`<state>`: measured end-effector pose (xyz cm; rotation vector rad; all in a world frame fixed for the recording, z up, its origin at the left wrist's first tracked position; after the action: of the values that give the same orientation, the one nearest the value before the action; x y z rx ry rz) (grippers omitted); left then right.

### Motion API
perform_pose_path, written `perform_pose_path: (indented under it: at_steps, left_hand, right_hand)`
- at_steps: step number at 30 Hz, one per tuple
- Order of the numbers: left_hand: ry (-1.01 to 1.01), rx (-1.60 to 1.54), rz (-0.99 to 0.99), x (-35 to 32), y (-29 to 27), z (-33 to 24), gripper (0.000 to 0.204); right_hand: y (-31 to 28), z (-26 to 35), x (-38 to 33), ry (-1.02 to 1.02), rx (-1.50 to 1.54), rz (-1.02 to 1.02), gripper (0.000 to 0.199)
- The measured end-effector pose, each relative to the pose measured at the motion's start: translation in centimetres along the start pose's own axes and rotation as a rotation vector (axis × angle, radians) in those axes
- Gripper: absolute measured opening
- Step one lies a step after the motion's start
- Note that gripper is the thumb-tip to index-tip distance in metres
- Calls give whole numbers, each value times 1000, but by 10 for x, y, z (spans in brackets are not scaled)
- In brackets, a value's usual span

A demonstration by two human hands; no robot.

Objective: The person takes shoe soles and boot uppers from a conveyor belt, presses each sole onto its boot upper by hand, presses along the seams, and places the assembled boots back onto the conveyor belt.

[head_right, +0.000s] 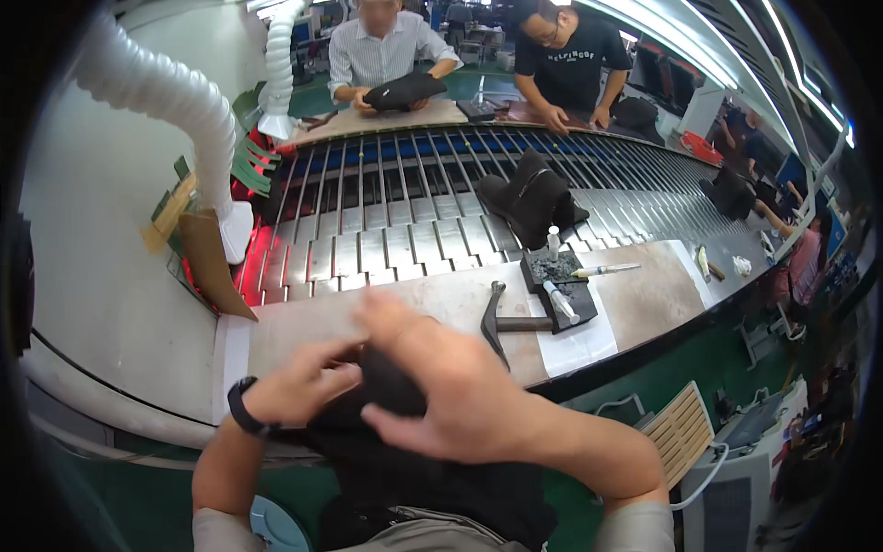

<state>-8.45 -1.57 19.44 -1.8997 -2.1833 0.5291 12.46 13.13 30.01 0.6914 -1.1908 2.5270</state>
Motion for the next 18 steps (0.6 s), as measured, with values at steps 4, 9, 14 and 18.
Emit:
perform_pose_path:
  at_steps: [4, 9, 14, 18]
  left_hand:
    - [-159, -88, 155, 24, -15, 43, 52]
    - [-134, -504, -28, 14, 13, 104, 74]
    - [86, -260, -396, -24, -62, -14, 102]
    - [-9, 21, -495, -11, -64, -98, 85]
  right_hand:
    - [25, 22, -6, -426, 53, 279, 92]
    - [10, 23, -10, -510, 213, 247, 106]
    - [-4, -36, -50, -275, 239, -43, 93]
    - [47, -98, -83, 64, 470, -122, 98]
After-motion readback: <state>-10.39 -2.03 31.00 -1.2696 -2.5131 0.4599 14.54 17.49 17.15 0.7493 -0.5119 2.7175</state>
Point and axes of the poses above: each hand's wrist, its own x-axis towards the middle knuckle, its own y-axis out of the palm, z = x × y, the point moved 2 cm from there along x, towards the middle knuckle, and after that the axes turned 1 degree about -y, right-handed, at the moved point
